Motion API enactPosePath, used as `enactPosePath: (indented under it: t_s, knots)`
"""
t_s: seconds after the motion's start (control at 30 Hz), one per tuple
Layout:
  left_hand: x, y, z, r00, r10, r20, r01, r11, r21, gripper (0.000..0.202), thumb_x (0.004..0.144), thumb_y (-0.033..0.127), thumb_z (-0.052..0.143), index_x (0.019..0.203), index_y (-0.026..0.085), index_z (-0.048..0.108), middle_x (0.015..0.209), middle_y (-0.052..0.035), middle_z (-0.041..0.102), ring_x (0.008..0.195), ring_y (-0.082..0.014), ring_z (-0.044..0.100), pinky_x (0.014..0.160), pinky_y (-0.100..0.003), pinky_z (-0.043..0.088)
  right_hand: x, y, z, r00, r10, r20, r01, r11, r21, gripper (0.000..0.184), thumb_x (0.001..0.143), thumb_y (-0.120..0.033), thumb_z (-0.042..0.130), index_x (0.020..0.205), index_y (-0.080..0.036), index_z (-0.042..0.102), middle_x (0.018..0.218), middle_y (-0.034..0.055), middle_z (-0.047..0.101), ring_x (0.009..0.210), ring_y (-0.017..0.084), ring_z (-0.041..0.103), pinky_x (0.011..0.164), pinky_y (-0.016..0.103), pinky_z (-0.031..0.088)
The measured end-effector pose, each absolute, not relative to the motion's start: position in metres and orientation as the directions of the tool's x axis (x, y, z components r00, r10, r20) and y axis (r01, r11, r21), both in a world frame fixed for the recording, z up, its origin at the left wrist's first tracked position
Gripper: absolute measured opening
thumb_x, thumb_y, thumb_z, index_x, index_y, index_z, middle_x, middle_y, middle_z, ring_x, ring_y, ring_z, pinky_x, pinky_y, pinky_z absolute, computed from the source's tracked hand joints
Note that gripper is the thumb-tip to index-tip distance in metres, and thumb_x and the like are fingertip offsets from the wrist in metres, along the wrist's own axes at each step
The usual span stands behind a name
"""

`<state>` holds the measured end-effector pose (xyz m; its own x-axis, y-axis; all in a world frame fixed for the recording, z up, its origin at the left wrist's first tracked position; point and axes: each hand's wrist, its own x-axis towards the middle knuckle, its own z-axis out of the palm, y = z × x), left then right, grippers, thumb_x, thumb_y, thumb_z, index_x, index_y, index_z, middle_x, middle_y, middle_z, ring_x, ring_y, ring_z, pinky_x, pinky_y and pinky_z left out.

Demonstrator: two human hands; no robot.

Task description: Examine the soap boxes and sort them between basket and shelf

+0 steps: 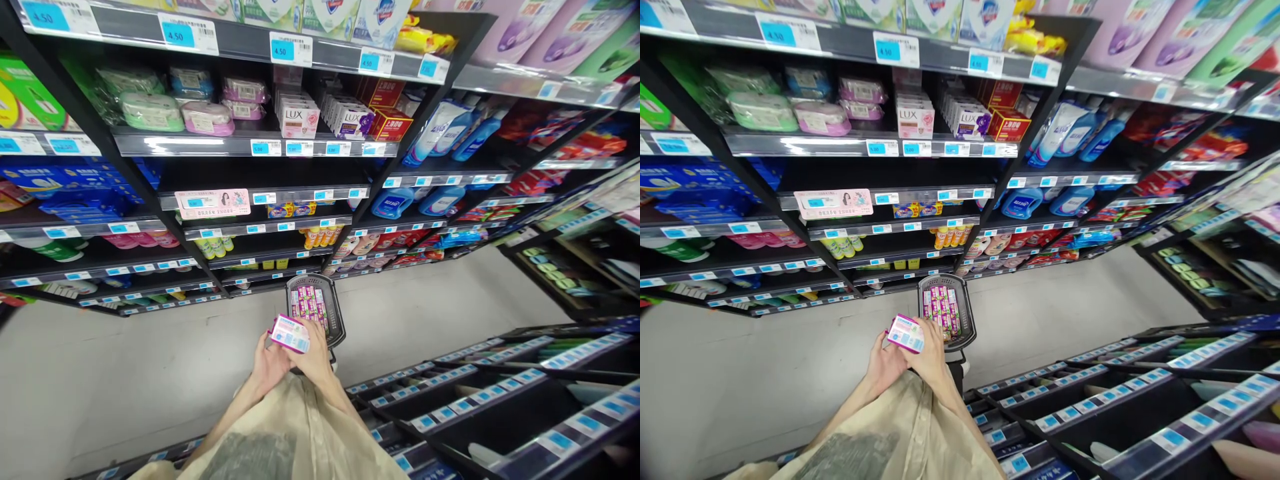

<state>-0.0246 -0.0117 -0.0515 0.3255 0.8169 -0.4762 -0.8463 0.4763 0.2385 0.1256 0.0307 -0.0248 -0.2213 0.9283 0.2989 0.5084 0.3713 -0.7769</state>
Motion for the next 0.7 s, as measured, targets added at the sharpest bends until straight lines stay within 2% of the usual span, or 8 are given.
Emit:
enactPosePath:
  t_s: [0.2,0.7]
  knots:
    - [-0.0236,-0.0114,-0.0465,0.325,0.809,-0.490,-0.847,0.480,0.229,0.061,0.086,0.071,0.063,0.113,0.018,0.073,0.118,-0.0185,0.079,0.128,-0.0417,0.065,0.104,-0.053,0.051,0.1247,0.0300,-0.0245,-0.198,0.935,0.295,0.482,0.355,-0.801,0.065,0.074,-0.022,0.087,0.136,-0.028,0.066,0.123,0.0089,0.075,0.115,0.032,0.067,0.103,0.050,0.056]
    - [-0.0234,-0.0106,-0.0423,0.305,0.799,-0.518,-0.841,0.481,0.248,0.065,0.088,0.075,0.058,0.109,0.017,0.076,0.116,-0.0195,0.079,0.124,-0.0425,0.067,0.102,-0.055,0.053,0.1245,0.0298,-0.0231,-0.206,0.934,0.292,0.451,0.356,-0.819,0.065,0.074,-0.021,0.087,0.136,-0.028,0.066,0.124,0.0097,0.075,0.115,0.032,0.067,0.102,0.050,0.057]
